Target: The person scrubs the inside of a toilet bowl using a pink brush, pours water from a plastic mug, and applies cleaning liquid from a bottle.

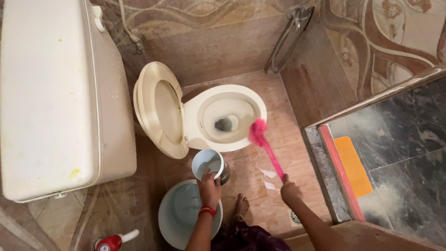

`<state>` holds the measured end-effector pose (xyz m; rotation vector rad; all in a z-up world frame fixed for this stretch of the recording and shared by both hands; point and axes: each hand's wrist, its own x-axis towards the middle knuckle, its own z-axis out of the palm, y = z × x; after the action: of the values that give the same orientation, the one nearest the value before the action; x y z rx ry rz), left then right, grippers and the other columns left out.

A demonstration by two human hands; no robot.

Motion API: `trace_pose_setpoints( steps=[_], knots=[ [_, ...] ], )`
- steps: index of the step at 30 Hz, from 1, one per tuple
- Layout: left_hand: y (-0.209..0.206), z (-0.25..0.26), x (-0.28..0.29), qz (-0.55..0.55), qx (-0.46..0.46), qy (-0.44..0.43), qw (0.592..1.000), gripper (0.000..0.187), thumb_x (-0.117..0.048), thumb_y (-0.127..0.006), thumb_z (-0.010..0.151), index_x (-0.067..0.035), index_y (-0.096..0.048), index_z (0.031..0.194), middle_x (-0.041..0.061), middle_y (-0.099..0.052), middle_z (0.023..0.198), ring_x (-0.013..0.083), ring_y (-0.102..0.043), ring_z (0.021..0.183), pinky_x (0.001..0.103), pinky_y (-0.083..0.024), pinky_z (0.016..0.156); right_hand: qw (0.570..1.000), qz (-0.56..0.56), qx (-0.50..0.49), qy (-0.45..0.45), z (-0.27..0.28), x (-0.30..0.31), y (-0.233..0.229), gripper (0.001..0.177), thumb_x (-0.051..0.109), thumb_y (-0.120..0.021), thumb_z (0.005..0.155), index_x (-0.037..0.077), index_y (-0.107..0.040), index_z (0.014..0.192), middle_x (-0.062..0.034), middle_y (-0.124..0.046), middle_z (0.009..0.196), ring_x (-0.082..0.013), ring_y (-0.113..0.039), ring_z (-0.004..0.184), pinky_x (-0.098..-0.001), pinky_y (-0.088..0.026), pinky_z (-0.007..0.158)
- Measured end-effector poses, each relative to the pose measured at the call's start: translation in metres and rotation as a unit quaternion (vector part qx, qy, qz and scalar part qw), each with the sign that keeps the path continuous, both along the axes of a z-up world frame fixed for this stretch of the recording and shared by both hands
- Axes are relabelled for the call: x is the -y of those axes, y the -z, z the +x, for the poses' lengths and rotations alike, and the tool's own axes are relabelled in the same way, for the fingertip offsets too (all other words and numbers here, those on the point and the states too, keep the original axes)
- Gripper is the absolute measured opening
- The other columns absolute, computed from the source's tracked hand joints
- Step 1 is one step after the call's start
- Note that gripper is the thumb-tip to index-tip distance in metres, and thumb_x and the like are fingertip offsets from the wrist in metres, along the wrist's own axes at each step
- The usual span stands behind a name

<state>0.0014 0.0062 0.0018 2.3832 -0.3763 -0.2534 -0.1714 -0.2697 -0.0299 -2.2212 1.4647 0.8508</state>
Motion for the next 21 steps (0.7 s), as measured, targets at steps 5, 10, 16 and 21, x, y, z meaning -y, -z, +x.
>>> trace_pose_setpoints(
  steps=[5, 10, 16, 21],
  knots=[
    [0.004, 0.000, 0.000, -0.010, 0.000, 0.000, 1.000, 0.021, -0.009, -0.069, 0.086, -0.008, -0.076, 0.106, 0.017, -0.069, 0.122, 0.0333, -0.057, 0.128, 0.052, -0.035, 0.113, 0.992, 0.041, -0.032, -0.114, -0.022, 0.001, -0.008, 0.061, 0.022, -0.033, 0.105, 0.026, -0.021, 0.165, -0.0224, -0.067, 0.130, -0.0386, -0.066, 0.120, -0.0515, -0.053, 0.103],
    [0.005, -0.002, 0.013, -0.017, -0.012, 0.009, 1.000, 0.019, -0.010, -0.070, 0.086, -0.009, -0.077, 0.104, 0.016, -0.070, 0.122, 0.0322, -0.057, 0.130, 0.049, -0.036, 0.114, 0.982, 0.031, -0.058, -0.175, -0.017, 0.008, -0.011, 0.058, 0.026, -0.029, 0.108, 0.036, -0.021, 0.164, -0.0175, -0.069, 0.130, -0.0356, -0.068, 0.121, -0.0502, -0.054, 0.104],
    [0.002, 0.000, 0.007, 0.006, 0.016, 0.003, 1.000, 0.017, -0.009, -0.072, 0.083, -0.007, -0.077, 0.100, 0.018, -0.070, 0.120, 0.0327, -0.058, 0.125, 0.054, -0.032, 0.114, 0.999, 0.010, 0.013, -0.045, -0.002, -0.006, -0.002, 0.055, 0.027, -0.029, 0.108, 0.023, -0.027, 0.163, -0.0237, -0.069, 0.126, -0.0416, -0.068, 0.117, -0.0538, -0.054, 0.099],
    [0.005, 0.002, -0.002, -0.009, 0.005, 0.008, 1.000, 0.018, -0.007, -0.070, 0.086, -0.007, -0.076, 0.102, 0.013, -0.076, 0.110, 0.0311, -0.058, 0.127, 0.052, -0.033, 0.114, 0.977, 0.045, -0.047, -0.202, 0.000, -0.005, -0.003, 0.058, 0.021, -0.035, 0.104, 0.030, -0.030, 0.161, -0.0201, -0.069, 0.125, -0.0399, -0.068, 0.118, -0.0513, -0.056, 0.099]
  ],
)
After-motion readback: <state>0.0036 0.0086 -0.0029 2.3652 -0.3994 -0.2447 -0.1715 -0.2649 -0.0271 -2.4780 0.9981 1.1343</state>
